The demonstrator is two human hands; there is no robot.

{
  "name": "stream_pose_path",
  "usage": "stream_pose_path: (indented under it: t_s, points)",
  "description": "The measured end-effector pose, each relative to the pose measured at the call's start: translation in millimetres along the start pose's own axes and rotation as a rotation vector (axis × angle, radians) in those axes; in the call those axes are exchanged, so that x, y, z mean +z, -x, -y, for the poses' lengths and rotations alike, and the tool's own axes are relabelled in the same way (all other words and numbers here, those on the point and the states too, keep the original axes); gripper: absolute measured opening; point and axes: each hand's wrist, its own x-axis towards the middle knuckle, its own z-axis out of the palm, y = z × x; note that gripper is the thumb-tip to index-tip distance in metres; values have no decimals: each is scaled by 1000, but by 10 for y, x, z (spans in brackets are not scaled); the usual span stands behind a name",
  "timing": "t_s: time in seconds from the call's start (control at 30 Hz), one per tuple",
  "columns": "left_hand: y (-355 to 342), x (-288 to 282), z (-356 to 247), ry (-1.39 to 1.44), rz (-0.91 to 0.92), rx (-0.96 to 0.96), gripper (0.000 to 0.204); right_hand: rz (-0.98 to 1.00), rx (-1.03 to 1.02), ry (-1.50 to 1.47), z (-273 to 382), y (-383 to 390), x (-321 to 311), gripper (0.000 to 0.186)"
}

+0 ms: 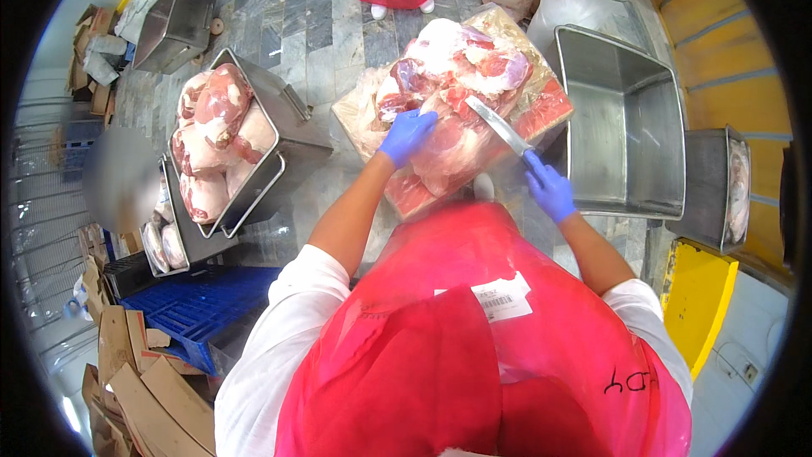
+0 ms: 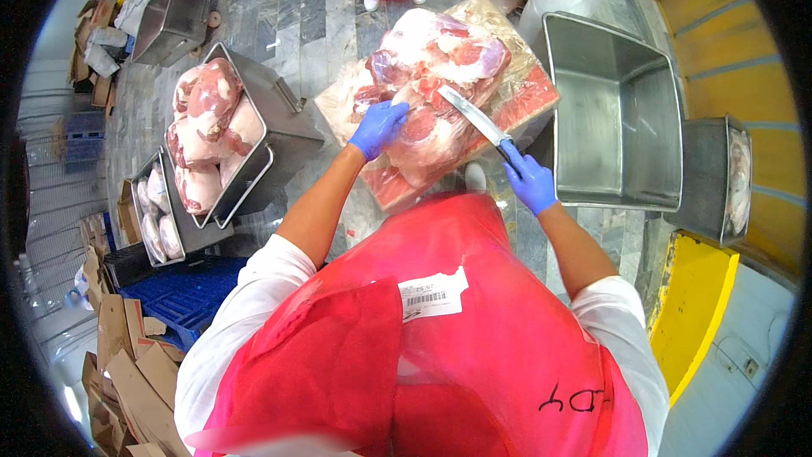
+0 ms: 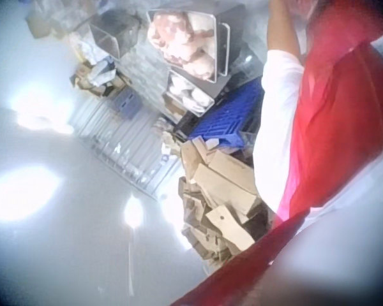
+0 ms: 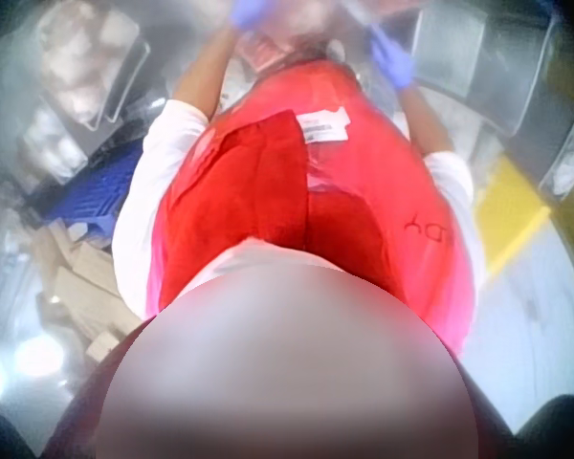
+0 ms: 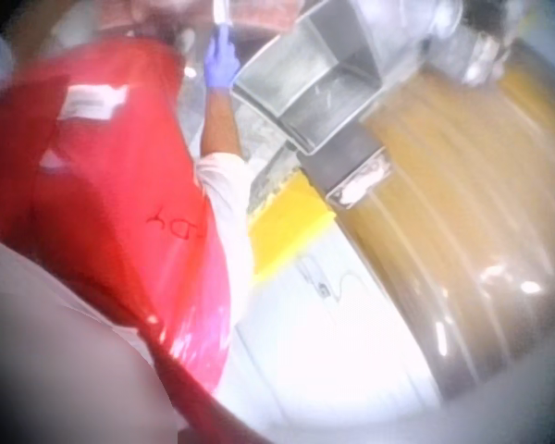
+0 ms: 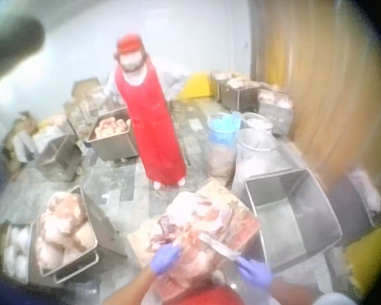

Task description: The person is cutting a large piece of raw meat on a cutting board using a knife. They are wearing a red apron and blue gloves. The person is standing at a table with other pieces of meat in metal trays nearby.

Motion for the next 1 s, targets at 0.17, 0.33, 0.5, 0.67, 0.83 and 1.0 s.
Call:
stream_pose_path:
  t_s: [0.17,0.33,0.5,0.67,0.83,1.0]
  points:
    - [-7,38,-58,-162,-1,46,25,-11,85,7,40,103,100,55]
    - [26,71,-70,-105,-58,-38,28,193,132,69,590,-182,-1061,54]
    - [71,176,-120,-47,-64,14,28,329,133,221,940,-230,-1824,50]
    - [-67,233,137,39,-63,129,30,368,37,387,1286,-617,-2082,42]
    - [-205,217,325,-27,-66,211,31,474,-100,528,1618,-1239,-2320,33]
    - [-187,233,296,-63,-70,192,34,705,-117,618,1981,-1805,-2351,25]
